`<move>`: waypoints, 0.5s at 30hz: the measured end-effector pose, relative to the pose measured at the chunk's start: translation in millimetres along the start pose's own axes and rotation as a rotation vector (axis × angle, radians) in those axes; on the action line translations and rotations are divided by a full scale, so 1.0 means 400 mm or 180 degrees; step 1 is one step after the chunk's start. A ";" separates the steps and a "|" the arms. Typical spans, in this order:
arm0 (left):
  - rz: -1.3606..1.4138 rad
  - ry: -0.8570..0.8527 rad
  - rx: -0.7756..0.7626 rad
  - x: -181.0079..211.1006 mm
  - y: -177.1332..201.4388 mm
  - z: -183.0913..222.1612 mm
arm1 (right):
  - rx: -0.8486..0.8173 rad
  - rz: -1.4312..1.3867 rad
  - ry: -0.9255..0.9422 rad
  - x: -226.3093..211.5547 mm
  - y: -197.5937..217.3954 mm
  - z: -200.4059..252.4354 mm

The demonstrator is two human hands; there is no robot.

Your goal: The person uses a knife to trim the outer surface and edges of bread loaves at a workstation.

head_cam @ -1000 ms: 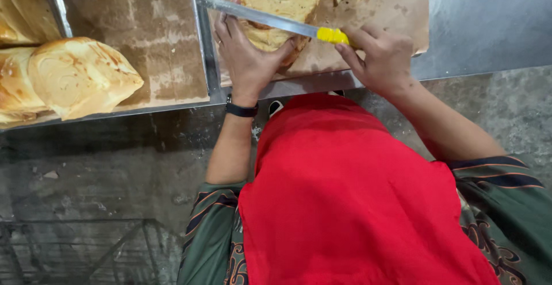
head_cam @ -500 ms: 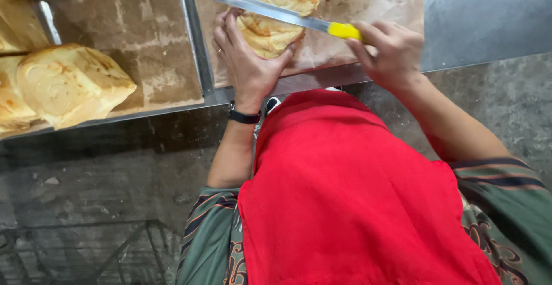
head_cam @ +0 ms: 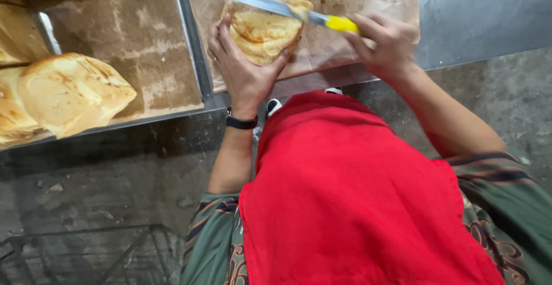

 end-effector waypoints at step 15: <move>0.0004 -0.0024 0.0053 -0.014 0.003 -0.014 | -0.0131 -0.0344 -0.0302 0.146 0.048 0.109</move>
Point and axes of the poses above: each hand's wrist, its own z-axis away from the middle knuckle, its own y-axis out of the back of the hand, x = y × z, the point moved 6 cm from there along -z, towards the middle knuckle, and after that the axes turned 2 degrees about -x, right-handed, at the moved point
